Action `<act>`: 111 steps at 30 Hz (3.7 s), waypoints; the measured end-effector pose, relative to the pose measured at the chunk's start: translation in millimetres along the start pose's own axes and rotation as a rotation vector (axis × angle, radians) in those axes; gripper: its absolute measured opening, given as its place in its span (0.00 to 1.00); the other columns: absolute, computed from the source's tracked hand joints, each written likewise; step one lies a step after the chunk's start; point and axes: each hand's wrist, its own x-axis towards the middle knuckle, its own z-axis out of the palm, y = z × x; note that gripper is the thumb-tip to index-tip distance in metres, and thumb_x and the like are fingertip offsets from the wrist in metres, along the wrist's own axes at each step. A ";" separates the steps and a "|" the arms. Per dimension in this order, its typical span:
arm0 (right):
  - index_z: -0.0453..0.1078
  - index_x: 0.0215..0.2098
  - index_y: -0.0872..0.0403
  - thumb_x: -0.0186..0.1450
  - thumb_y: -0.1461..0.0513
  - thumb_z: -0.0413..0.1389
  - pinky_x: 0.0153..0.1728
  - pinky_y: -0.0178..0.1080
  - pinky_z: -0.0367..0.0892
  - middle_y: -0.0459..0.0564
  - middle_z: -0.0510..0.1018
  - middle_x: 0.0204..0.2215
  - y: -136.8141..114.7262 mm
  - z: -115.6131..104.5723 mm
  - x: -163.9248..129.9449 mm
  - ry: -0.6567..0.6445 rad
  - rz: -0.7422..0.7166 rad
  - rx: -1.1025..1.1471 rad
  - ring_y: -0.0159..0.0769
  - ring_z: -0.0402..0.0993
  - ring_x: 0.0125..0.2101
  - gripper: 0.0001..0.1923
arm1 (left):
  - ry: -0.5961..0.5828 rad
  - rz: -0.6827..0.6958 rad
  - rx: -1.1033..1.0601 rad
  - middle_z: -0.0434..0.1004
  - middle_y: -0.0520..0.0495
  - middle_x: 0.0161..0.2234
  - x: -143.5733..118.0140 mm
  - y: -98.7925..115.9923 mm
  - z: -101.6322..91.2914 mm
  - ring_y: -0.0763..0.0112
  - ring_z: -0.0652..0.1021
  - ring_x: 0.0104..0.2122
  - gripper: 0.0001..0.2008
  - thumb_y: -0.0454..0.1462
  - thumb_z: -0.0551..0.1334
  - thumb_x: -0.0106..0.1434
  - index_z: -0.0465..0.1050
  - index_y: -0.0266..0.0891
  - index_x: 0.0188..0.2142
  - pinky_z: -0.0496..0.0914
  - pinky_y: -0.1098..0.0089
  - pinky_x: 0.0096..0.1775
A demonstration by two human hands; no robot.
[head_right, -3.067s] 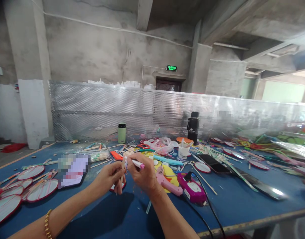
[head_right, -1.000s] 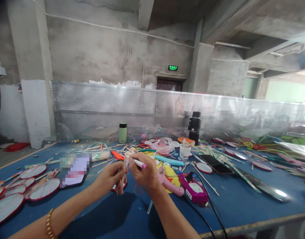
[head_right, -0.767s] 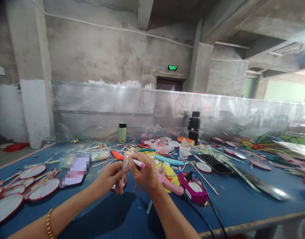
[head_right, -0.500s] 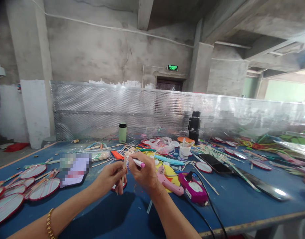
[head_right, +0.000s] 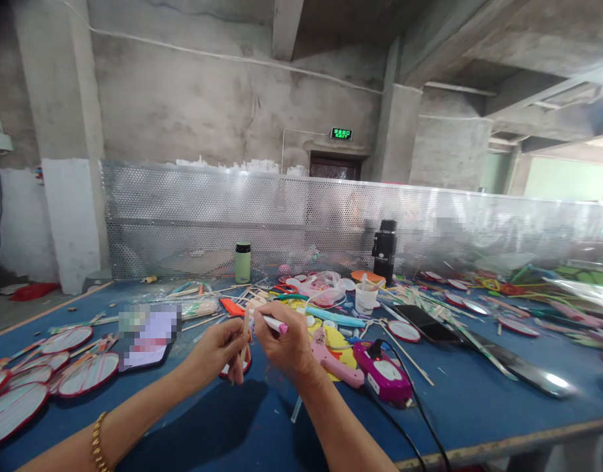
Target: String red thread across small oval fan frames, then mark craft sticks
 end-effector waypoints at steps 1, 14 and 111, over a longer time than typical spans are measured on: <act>0.75 0.31 0.54 0.66 0.62 0.54 0.26 0.33 0.65 0.46 0.78 0.24 0.0 -0.1 -0.1 -0.002 0.003 -0.001 0.30 0.71 0.23 0.09 | -0.001 0.000 -0.001 0.73 0.51 0.16 -0.1 0.1 0.1 0.71 0.76 0.14 0.19 0.51 0.57 0.64 0.63 0.39 0.27 0.62 0.78 0.15; 0.74 0.31 0.54 0.66 0.64 0.54 0.27 0.32 0.65 0.47 0.78 0.24 -0.1 0.1 0.0 -0.012 -0.014 -0.004 0.30 0.71 0.23 0.08 | -0.002 -0.003 0.006 0.74 0.51 0.18 -1.1 3.1 0.0 0.71 0.76 0.14 0.19 0.51 0.56 0.64 0.62 0.39 0.27 0.62 0.77 0.16; 0.76 0.31 0.55 0.65 0.65 0.55 0.28 0.31 0.67 0.47 0.80 0.25 -4.0 0.3 0.5 -0.026 -0.027 0.041 0.30 0.74 0.24 0.08 | -0.019 0.003 0.002 0.72 0.52 0.17 -1.6 1.7 0.5 0.71 0.76 0.14 0.19 0.51 0.56 0.64 0.62 0.39 0.28 0.63 0.77 0.16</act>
